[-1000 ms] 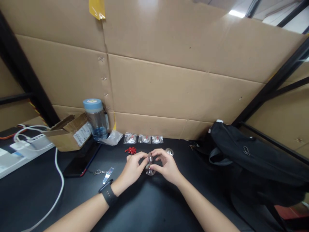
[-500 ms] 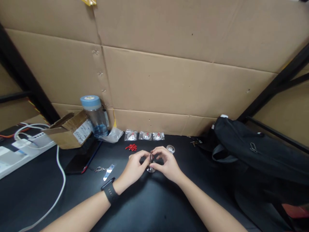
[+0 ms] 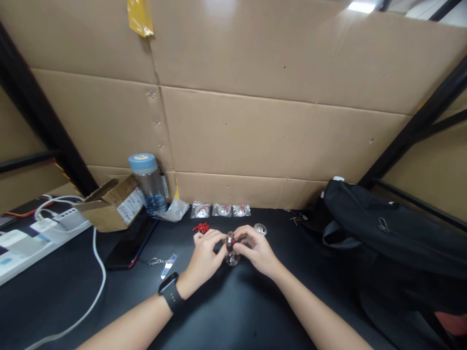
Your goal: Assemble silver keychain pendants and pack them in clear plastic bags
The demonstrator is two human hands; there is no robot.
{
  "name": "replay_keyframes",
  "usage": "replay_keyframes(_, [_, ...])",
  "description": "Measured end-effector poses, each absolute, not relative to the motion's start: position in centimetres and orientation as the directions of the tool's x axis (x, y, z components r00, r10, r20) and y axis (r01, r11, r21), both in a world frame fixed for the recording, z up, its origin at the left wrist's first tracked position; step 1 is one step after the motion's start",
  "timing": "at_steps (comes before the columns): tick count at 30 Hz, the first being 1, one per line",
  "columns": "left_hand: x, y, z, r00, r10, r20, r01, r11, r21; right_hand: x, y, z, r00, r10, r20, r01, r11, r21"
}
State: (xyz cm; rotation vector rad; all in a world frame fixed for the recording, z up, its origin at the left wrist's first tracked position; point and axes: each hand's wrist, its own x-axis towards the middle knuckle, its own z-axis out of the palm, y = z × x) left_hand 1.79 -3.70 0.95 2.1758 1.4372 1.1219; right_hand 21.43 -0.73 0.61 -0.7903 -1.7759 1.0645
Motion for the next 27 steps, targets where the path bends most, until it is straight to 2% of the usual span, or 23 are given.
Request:
replay_keyframes(5, [1.8, -3.8, 0.9, 0.208, 0.852, 0.481, 0.668, -0.483, 0.566, 21.8, -1.3, 2.0, -0.417, 0.823, 0.385, 0.264, 0.515, -0.816])
replay_keyframes(9, [1.3, -3.6, 1.2, 0.309, 0.827, 0.471, 0.666, -0.541, 0.514, 21.7, -1.6, 2.1, -0.473, 0.804, 0.361, 0.278, 0.525, -0.804])
replay_keyframes(14, [0.3, -3.2, 2.3, 0.304, 0.791, 0.530, 0.631, -0.584, 0.510, 21.8, -1.5, 1.7, -0.482, 0.792, 0.375, 0.321, 0.558, -0.765])
replay_keyframes(18, [0.5, -3.3, 2.2, 0.426, 0.755, 0.498, 0.613, -0.646, 0.455, 21.8, -1.6, 1.7, -0.492, 0.792, 0.362, 0.319, 0.550, -0.772])
replay_keyframes(23, [0.5, -3.2, 1.3, 0.431, 0.759, 0.487, 0.642, -0.638, 0.425, 21.8, -1.6, 2.1, -0.494, 0.791, 0.360, 0.319, 0.550, -0.772])
replay_keyframes(27, [-0.4, -2.7, 1.4, 0.445, 0.763, 0.469, 0.687, -0.627, 0.367, 22.0, -1.3, 1.7, -0.483, 0.802, 0.351, 0.425, 0.565, -0.708])
